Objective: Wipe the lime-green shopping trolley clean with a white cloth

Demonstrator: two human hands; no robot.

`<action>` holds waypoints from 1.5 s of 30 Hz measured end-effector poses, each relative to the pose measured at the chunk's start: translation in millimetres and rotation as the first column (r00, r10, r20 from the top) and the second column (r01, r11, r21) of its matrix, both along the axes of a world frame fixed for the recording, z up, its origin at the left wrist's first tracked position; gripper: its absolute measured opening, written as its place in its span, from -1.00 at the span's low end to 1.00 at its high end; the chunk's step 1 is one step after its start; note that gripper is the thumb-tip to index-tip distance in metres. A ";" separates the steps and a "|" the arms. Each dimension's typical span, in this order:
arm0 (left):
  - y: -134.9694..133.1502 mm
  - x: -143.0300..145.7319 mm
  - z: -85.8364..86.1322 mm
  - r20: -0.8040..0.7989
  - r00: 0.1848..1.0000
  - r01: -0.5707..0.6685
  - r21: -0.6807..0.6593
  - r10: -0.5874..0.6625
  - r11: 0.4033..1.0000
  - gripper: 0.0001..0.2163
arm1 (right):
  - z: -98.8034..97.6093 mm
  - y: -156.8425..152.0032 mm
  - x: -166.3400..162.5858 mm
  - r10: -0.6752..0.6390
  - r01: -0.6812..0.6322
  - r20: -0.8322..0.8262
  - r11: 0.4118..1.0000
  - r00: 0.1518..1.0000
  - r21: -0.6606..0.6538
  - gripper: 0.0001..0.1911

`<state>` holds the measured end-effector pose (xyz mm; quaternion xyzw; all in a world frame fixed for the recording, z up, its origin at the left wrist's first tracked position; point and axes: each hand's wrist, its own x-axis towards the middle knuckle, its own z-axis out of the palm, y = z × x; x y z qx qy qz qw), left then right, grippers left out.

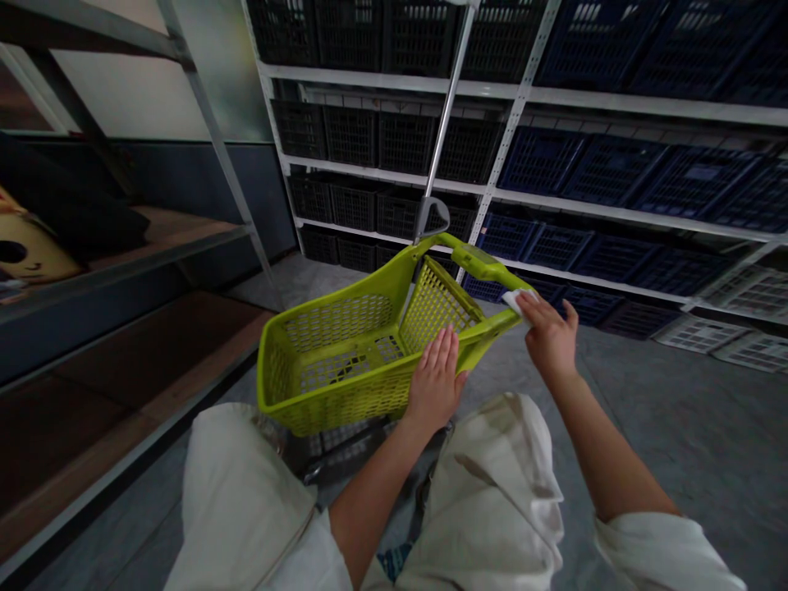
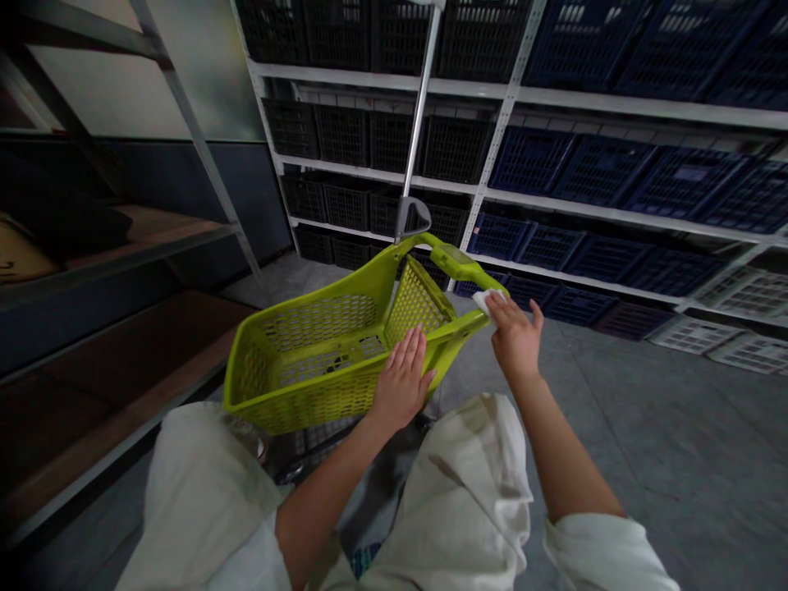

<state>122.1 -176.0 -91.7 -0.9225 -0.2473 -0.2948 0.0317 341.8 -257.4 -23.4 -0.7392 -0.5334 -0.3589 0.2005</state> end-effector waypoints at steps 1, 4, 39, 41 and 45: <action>-0.2 0.5 0.1 0.001 1.000 0.000 -0.002 0.000 1.000 -0.38 | -1.3 1.6 -2.3 -0.031 0.031 -0.018 0.999 0.999 0.028 -0.31; -0.4 1.7 -0.4 0.014 1.000 0.006 -0.010 -0.006 1.000 -0.39 | -12.6 7.1 -39.3 0.019 -0.019 0.002 0.999 1.000 -0.031 -0.32; 2.7 4.8 -3.2 0.018 1.000 0.003 0.015 -0.003 1.000 -0.38 | -19.4 0.0 -4.0 0.147 -0.142 0.125 0.989 0.981 -0.052 -0.23; 2.2 5.5 -2.9 0.013 1.000 0.004 0.018 -0.005 1.000 -0.38 | -13.3 -0.3 16.5 0.025 -0.030 0.080 0.998 0.996 0.060 -0.25; 1.0 6.8 -2.7 0.008 1.000 -0.002 0.023 0.002 1.000 -0.37 | -18.4 5.4 -3.4 0.004 -0.007 0.055 0.999 0.998 0.046 -0.26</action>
